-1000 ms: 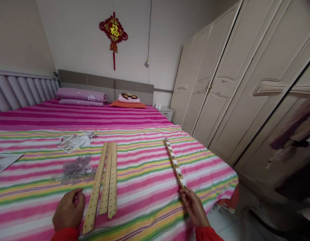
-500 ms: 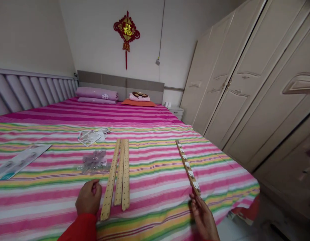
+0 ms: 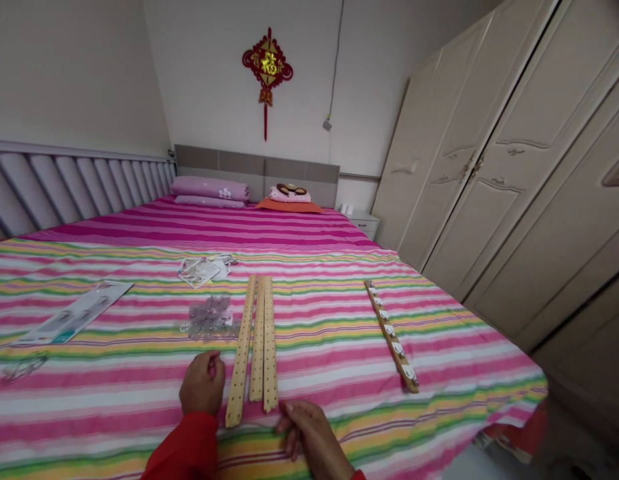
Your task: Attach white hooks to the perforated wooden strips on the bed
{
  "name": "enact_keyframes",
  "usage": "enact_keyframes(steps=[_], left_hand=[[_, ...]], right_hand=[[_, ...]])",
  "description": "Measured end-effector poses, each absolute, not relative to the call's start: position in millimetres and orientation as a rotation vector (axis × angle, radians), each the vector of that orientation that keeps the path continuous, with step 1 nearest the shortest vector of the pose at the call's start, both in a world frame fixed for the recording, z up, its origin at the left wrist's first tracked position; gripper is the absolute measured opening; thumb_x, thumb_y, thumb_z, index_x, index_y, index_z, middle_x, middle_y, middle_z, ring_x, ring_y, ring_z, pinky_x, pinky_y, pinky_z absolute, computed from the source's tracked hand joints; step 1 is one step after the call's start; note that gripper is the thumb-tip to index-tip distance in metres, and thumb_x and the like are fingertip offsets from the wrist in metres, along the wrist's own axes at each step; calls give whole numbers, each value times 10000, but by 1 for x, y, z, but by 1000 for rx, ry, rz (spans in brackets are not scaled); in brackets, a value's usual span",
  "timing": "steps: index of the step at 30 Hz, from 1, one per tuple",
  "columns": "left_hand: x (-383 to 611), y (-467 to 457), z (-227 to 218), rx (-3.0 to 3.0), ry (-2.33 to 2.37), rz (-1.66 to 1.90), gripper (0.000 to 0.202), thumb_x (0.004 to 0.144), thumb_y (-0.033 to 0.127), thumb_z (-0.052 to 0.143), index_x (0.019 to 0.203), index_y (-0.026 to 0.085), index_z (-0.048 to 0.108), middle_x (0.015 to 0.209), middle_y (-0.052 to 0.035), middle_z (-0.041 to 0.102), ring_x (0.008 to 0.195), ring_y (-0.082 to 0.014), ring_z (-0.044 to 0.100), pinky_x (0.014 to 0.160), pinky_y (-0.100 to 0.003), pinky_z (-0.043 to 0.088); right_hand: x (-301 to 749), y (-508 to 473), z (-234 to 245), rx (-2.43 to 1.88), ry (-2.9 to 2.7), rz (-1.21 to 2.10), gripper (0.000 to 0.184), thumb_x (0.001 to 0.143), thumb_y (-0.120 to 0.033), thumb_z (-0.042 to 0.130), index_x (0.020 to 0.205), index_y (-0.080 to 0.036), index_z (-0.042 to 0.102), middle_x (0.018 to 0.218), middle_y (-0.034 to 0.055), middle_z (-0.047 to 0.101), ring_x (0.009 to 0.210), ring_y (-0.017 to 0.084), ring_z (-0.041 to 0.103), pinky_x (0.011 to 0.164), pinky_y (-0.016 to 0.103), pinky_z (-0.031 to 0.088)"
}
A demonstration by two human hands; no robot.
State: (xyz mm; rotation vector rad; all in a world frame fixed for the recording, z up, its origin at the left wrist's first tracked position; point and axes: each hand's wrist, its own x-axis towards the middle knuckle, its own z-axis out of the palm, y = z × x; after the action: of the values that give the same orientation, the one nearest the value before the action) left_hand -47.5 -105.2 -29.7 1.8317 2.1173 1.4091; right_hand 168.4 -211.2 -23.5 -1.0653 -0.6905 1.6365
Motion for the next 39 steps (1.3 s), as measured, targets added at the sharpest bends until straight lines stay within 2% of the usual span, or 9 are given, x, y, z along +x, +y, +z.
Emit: enact_keyframes(steps=[7,15,39], left_hand=[[-50,-102,-34,1848,2088,1422,200,801,277,436,868,192,603,836,-48,638,790,-180,595,744,-280,456],[-49,-104,-36,1850,2102,1429,195,795,273,442,868,186,601,833,-51,637,778,-182,589,733,-291,454],[-49,-102,-30,1813,2109,1324,196,794,248,447,893,170,596,825,-50,628,762,-176,589,707,-286,444]], right_hand=[[145,-192,-24,-1041,-692,1685,529,639,-639,692,674,-133,540,556,49,672,296,53,466,284,148,241],[141,-189,-31,-1007,-699,1644,513,630,-623,708,651,-143,530,492,31,641,271,36,399,289,163,169],[142,-187,-28,-1016,-685,1659,475,647,-572,719,624,-151,499,473,29,627,273,39,394,302,168,164]])
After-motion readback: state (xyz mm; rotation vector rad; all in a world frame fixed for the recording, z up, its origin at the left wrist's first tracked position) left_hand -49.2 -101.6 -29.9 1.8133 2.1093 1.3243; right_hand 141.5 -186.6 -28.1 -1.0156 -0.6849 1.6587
